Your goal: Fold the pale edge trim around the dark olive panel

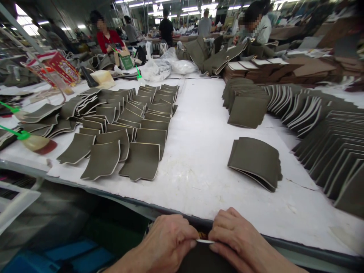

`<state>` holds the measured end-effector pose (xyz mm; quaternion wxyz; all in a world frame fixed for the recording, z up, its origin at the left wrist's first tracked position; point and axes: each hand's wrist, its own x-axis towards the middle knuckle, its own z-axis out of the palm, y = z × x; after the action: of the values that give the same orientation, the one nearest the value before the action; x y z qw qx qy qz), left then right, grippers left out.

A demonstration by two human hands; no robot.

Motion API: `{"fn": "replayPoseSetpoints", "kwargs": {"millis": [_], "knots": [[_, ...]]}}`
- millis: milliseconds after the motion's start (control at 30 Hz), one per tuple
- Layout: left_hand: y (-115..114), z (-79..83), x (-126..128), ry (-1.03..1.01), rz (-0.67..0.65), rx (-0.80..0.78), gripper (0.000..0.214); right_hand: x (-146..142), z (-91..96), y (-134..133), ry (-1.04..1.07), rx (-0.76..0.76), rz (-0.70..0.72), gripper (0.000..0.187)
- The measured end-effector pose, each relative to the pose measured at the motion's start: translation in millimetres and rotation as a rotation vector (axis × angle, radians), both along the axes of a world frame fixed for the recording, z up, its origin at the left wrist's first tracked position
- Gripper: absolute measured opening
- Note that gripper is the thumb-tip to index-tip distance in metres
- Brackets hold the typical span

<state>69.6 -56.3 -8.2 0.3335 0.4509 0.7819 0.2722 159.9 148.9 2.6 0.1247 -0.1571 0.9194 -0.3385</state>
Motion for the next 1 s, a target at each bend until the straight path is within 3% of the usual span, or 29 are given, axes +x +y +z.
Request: {"fn": "replayPoseSetpoints", "kwargs": {"millis": [300,500,633,833,1000], "knots": [[-8,-7.8,-1,-0.058,0.072,0.019,0.021,17,-3.6,19,-0.044,0.101,0.004,0.030],[13,1.2,2,0.046,-0.051,-0.080,0.016,15,-7.5,16,0.006,0.008,-0.029,0.032],[37,1.2,8,0.065,-0.167,-0.102,0.012,16,-12.6,16,0.021,0.036,-0.037,0.032],[41,-7.8,12,-0.126,-0.038,0.033,0.019,25,-8.6,26,-0.037,0.047,-0.020,0.010],[39,-11.2,12,-0.106,-0.043,0.056,0.018,26,-10.4,27,-0.070,0.002,-0.049,0.012]]}}
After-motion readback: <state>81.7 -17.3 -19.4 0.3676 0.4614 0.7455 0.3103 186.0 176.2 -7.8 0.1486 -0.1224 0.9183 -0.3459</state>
